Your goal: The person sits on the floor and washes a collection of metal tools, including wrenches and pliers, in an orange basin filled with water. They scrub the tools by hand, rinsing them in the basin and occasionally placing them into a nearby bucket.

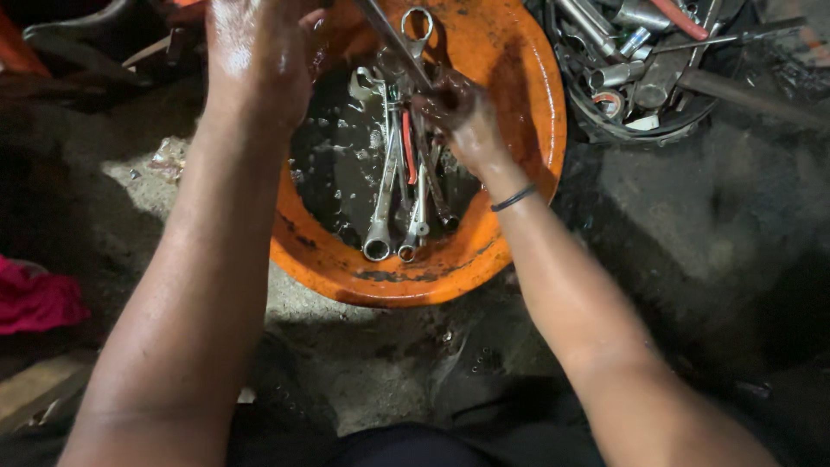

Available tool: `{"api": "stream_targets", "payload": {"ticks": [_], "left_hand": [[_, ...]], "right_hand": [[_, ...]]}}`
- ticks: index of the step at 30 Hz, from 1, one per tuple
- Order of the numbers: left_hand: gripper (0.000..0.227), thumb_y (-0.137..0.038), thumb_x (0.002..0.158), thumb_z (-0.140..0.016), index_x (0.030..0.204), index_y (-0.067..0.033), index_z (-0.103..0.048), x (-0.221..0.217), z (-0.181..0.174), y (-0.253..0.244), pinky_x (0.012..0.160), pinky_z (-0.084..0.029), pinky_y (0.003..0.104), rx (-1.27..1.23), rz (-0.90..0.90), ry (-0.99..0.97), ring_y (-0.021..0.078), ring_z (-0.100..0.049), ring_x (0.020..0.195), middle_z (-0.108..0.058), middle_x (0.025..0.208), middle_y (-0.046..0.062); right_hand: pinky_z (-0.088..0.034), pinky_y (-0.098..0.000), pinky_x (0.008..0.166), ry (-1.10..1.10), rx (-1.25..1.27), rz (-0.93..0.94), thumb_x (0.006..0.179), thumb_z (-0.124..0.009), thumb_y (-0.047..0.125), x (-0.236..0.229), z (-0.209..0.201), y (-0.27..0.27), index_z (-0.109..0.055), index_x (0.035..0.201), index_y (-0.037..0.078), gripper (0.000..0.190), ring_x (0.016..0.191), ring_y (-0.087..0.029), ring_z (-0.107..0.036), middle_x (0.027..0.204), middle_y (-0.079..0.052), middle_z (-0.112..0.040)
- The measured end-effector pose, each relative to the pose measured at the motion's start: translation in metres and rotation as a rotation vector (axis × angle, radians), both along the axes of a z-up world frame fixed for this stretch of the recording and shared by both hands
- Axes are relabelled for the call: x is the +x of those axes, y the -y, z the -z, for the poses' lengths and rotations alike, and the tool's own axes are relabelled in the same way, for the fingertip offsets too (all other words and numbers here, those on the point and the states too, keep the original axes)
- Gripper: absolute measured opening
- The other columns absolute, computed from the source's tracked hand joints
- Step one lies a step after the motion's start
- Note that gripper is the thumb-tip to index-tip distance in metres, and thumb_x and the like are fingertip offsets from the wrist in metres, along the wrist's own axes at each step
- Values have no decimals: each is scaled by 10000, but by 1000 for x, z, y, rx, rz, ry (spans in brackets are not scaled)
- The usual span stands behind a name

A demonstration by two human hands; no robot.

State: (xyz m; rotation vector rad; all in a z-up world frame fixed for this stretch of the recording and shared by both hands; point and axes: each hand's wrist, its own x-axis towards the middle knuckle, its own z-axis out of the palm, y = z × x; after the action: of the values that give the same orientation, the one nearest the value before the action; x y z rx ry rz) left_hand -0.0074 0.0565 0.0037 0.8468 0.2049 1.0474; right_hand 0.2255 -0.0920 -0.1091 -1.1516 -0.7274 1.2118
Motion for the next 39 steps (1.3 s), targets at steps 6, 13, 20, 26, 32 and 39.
{"api": "stream_targets", "payload": {"ticks": [6,13,20,26,32,39], "left_hand": [[468,-362,980,-735,1337,-72,-644,18,30,15,933,-503,390,164,19,-661,240,-659,1133,-719,1264,97],[721,-404,858,-704,1446,-33,-513,24,105,64,1096,-462,451,596,180,-1526,400,-570,1308,-594,1377,250],[1177,-628,782,-772,1528,22,-135,35,135,46,1160,-275,521,787,390,-1788,388,-261,1472,-218,1599,234],[1278,-739,750,-736,1581,42,-158,20,140,44,1157,-392,492,724,447,-1726,418,-478,1376,-402,1526,290],[1261,-739,745,-736,1588,14,-177,23,132,37,1177,-343,493,650,526,-1757,425,-503,1342,-450,1498,276],[1167,-778,789,-672,1607,-97,-195,27,109,34,1166,-377,459,452,697,-1880,407,-435,1419,-403,1549,247]], "right_hand": [[-447,-300,613,1188,86,59,1057,-704,364,-5,-16,9,-683,812,72,382,660,-144,-617,756,-26,-669],[-357,-321,526,514,26,228,851,-647,77,-3,-35,-37,-643,1022,50,173,597,-137,-480,770,-17,-618],[-483,-367,618,1427,-421,102,893,-630,126,104,-11,-205,-638,975,22,132,708,-214,-589,820,-122,-594],[-512,-437,589,1282,-614,47,964,-596,268,145,65,-328,-684,931,27,259,659,-287,-655,765,-171,-655],[-558,-503,688,1507,-271,143,945,-642,232,154,94,-357,-739,969,24,232,795,-390,-716,875,-248,-717],[-564,-483,780,1556,-636,-84,582,-868,125,128,63,-352,-652,1068,-6,548,1005,-417,-653,1139,-270,-662]]}}
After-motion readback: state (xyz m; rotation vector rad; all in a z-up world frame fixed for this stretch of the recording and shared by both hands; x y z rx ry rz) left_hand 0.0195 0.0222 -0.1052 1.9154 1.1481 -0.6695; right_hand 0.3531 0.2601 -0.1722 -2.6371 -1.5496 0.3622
